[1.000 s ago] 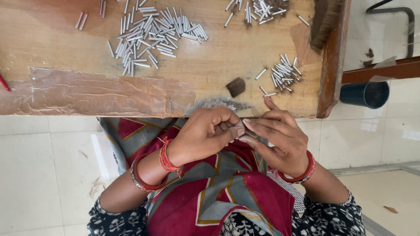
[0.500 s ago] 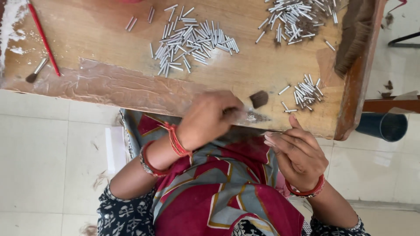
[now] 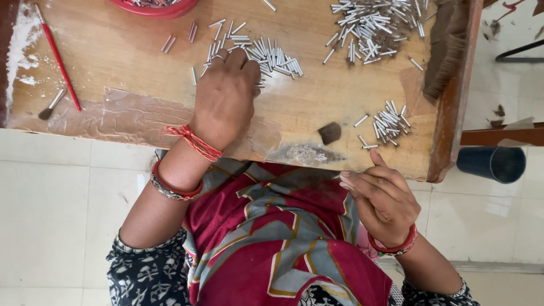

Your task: Assembling small metal ferrules with hair or fibers to create brush tips.

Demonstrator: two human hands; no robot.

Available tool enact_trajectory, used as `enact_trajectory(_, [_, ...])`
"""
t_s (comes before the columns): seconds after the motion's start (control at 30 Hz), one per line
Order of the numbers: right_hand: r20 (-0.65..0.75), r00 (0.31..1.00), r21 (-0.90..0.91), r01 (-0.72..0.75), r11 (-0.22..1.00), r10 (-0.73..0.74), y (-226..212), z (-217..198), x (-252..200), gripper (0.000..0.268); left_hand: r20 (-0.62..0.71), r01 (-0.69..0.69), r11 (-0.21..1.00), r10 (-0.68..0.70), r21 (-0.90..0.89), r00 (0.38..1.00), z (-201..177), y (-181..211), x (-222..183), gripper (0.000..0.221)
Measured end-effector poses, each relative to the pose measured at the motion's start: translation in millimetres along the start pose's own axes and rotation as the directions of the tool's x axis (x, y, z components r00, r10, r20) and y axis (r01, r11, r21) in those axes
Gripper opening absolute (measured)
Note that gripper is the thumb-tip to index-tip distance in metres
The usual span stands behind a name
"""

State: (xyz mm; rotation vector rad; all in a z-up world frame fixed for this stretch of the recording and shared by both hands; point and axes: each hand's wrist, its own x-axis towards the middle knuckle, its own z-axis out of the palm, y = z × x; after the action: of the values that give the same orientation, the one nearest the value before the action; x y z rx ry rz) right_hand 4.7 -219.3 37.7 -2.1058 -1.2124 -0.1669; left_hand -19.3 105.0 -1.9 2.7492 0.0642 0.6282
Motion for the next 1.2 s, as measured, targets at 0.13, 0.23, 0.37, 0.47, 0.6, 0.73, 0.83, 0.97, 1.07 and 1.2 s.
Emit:
enact_trajectory(0.13, [-0.01, 1.0, 0.001, -0.004, 1.0, 0.004, -1.6, -0.8, -0.2, 0.032, 0.101, 0.068, 0.994, -0.059, -0.086, 0.993, 4.5, -5.6, 1.5, 0.011])
enact_trajectory(0.23, [-0.014, 1.0, 0.018, -0.013, 1.0, 0.013, -2.3, -0.7, 0.3, 0.032, 0.096, -0.011, 0.997, 0.019, -0.079, 0.995, 1.8, 8.0, -0.8, 0.016])
enact_trajectory(0.37, [-0.063, 0.997, 0.095, -0.028, 0.995, 0.034, 1.1, 3.4, -3.9, 0.027, 0.115, 0.04, 0.829, 0.029, -0.558, 0.993, -7.2, 63.1, -13.5, 0.02])
enact_trajectory(0.47, [-0.128, 0.991, 0.152, -0.015, 0.988, 0.034, 4.8, 7.2, -11.7, 0.024, 0.264, 0.246, 0.264, 0.036, -0.933, 0.964, 0.9, 101.5, -32.7, 0.024])
enact_trajectory(0.6, [-0.216, 0.976, 0.179, 0.02, 0.984, 0.02, 14.1, 15.0, -30.1, 0.019, 0.505, 0.429, -0.59, 0.041, -0.684, 0.862, 37.3, 126.2, -64.9, 0.02])
enact_trajectory(0.73, [-0.206, 0.978, 0.166, 0.015, 0.986, 0.02, 17.9, 19.3, -41.1, 0.015, 0.594, 0.453, -0.721, 0.072, -0.525, 0.802, 45.0, 133.8, -70.9, 0.022])
enact_trajectory(0.83, [-0.226, 0.974, 0.169, 0.033, 0.985, 0.006, 21.6, 23.2, -45.0, 0.014, 0.554, 0.434, -0.743, 0.103, -0.51, 0.826, 48.9, 135.1, -75.0, 0.016])
enact_trajectory(0.97, [-0.22, 0.976, 0.175, 0.032, 0.984, 0.008, 23.4, 23.6, -50.3, 0.017, 0.573, 0.455, -0.737, 0.113, -0.499, 0.812, 48.5, 136.6, -77.0, 0.015])
enact_trajectory(1.07, [-0.197, 0.98, 0.16, 0.028, 0.987, 0.004, 21.1, 22.6, -48.1, 0.019, 0.597, 0.473, -0.738, 0.119, -0.482, 0.793, 46.6, 137.5, -76.1, 0.014])
enact_trajectory(1.2, [-0.159, 0.986, 0.114, 0.058, 0.992, -0.039, 19.1, 18.8, -40.1, 0.025, 0.644, 0.496, -0.72, 0.089, -0.485, 0.76, 46.3, 136.7, -77.2, 0.014])
